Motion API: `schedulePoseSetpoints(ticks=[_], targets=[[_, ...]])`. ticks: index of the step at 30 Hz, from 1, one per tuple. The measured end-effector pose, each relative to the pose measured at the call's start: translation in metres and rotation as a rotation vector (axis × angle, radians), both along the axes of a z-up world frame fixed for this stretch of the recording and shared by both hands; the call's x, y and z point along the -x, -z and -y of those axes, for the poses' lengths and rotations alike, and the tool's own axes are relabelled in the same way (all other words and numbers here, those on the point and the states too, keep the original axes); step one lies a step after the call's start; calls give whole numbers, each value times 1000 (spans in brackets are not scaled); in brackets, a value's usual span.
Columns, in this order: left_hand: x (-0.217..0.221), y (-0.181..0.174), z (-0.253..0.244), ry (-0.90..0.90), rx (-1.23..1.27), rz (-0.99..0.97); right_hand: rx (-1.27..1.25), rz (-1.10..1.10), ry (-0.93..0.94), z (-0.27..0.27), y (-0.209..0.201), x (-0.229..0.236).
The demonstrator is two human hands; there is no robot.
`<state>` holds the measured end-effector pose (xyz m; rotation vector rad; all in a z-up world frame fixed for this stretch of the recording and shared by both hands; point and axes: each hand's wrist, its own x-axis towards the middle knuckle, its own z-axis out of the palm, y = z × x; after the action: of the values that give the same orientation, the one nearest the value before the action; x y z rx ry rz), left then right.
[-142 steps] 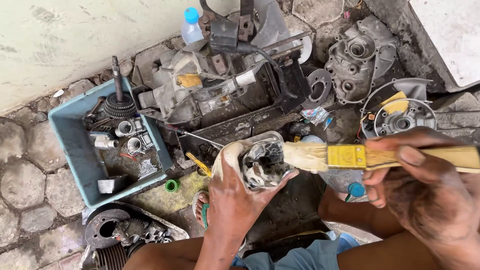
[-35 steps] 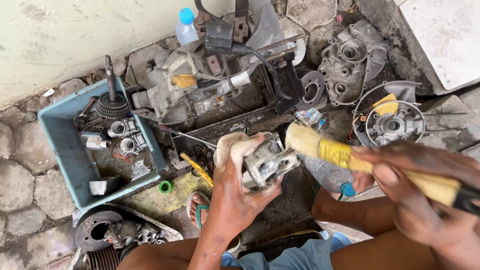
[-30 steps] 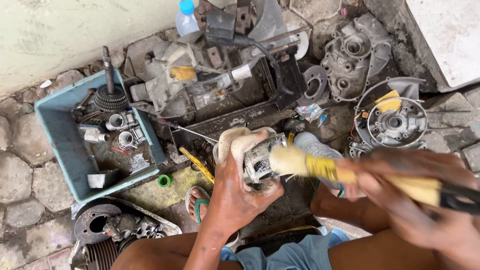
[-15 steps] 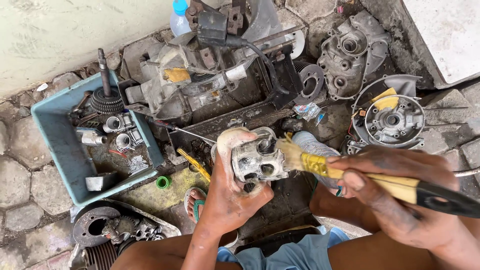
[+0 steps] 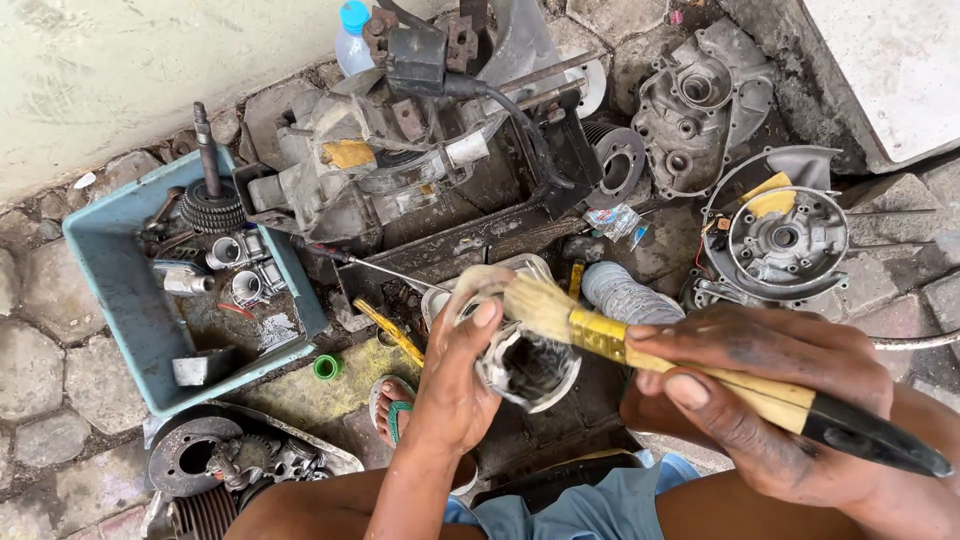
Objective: Cleaning motorcycle engine components using a brush and cleaning solution
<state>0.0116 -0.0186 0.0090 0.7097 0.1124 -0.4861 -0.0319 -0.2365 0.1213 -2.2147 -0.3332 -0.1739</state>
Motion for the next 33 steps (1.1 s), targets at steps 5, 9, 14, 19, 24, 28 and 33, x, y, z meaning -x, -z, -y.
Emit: schedulePoseSetpoints(ticks=[5,9,14,19,24,28,33], targets=[[5,5,10,85,-10,-483,-17,-45,111,8,-6,3],[4,5,4,275,302,-483,-134,-141,160,8,-9,4],[1,-3,5,210,276,-473,-176,-190,224,6,-2,8],[-1,-9,7,243,175,-493,-228,-117,228,1,1,6],[1,-8,10,86,72,-639,52,-99,48,-5,-12,-4],[6,4,5,136,8,-625,-89,-167,129,-1,-3,-2],[13,14,0,333,309,-524,-106,-188,29,6,1,-7]])
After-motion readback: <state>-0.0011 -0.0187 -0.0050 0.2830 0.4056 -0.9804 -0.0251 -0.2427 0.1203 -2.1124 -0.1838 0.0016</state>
